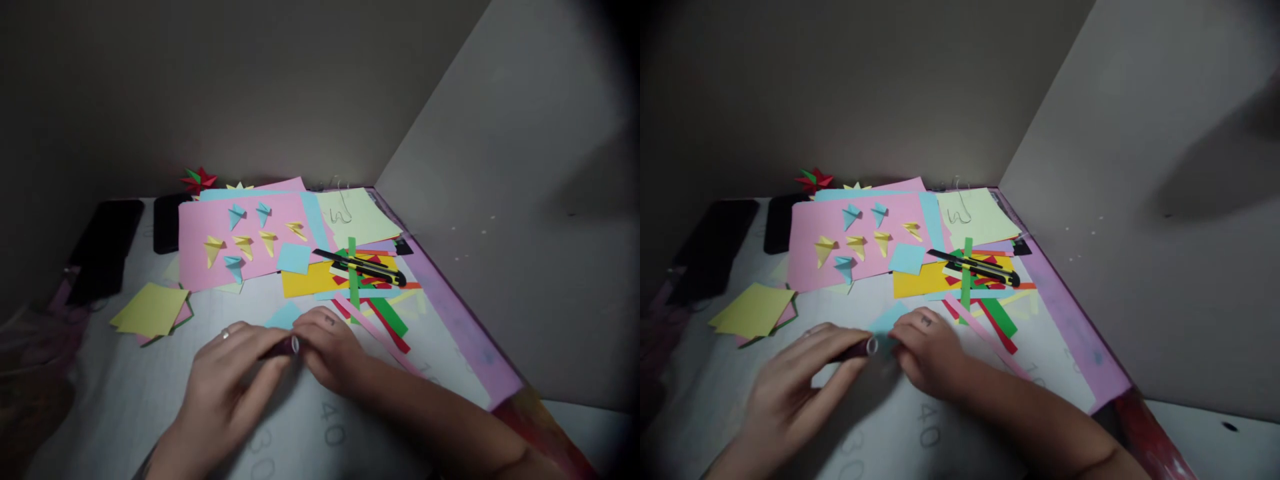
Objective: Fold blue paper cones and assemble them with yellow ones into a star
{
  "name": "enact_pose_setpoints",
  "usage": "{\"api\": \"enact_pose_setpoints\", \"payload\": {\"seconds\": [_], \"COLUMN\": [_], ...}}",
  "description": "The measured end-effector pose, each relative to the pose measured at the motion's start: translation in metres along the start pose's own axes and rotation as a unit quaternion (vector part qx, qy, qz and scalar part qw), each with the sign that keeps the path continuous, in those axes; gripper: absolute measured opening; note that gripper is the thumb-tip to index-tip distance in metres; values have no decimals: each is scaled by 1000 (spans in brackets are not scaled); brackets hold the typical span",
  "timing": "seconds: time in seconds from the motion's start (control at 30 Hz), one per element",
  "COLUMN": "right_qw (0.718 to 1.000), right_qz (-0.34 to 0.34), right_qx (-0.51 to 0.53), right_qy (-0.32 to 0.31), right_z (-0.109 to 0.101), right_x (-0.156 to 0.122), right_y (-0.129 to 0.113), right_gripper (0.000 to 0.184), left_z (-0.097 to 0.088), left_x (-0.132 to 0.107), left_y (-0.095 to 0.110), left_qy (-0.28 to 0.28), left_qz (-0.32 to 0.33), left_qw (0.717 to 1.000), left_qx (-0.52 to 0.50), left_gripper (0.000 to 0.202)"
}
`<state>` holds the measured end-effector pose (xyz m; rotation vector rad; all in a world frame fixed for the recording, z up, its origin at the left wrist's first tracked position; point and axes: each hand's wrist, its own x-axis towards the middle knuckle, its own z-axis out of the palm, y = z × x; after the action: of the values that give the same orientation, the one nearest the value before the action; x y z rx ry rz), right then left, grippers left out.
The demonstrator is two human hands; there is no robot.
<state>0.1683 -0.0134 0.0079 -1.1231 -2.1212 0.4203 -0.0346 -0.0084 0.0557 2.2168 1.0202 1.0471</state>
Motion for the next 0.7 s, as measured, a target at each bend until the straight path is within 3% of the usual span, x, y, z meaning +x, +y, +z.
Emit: {"api": "enact_pose_setpoints", "payload": {"seconds": [0.1,0.17,0.3,0.7], "right_qw": [994,989,993,993], "right_qz": [17,14,17,55], "right_qx": [43,50,32,47], "right_qy": [104,137,114,93], "right_z": [-13,-21,-26,-15], "right_x": [2,4,5,5], "right_y": [-9,-16,-22,-17], "right_gripper": [14,13,12,13], "left_z": [12,18,22,24], "left_x": [13,12,7,8], "left_y": [-12,-15,-12,-12], "left_qy": [-19,-22,-42,-49], "left_qz": [-9,-9,11,51], "left_qw": [1000,1000,999,989], "left_qx": [-10,-1,32,131], "left_gripper": [19,20,21,19]}}
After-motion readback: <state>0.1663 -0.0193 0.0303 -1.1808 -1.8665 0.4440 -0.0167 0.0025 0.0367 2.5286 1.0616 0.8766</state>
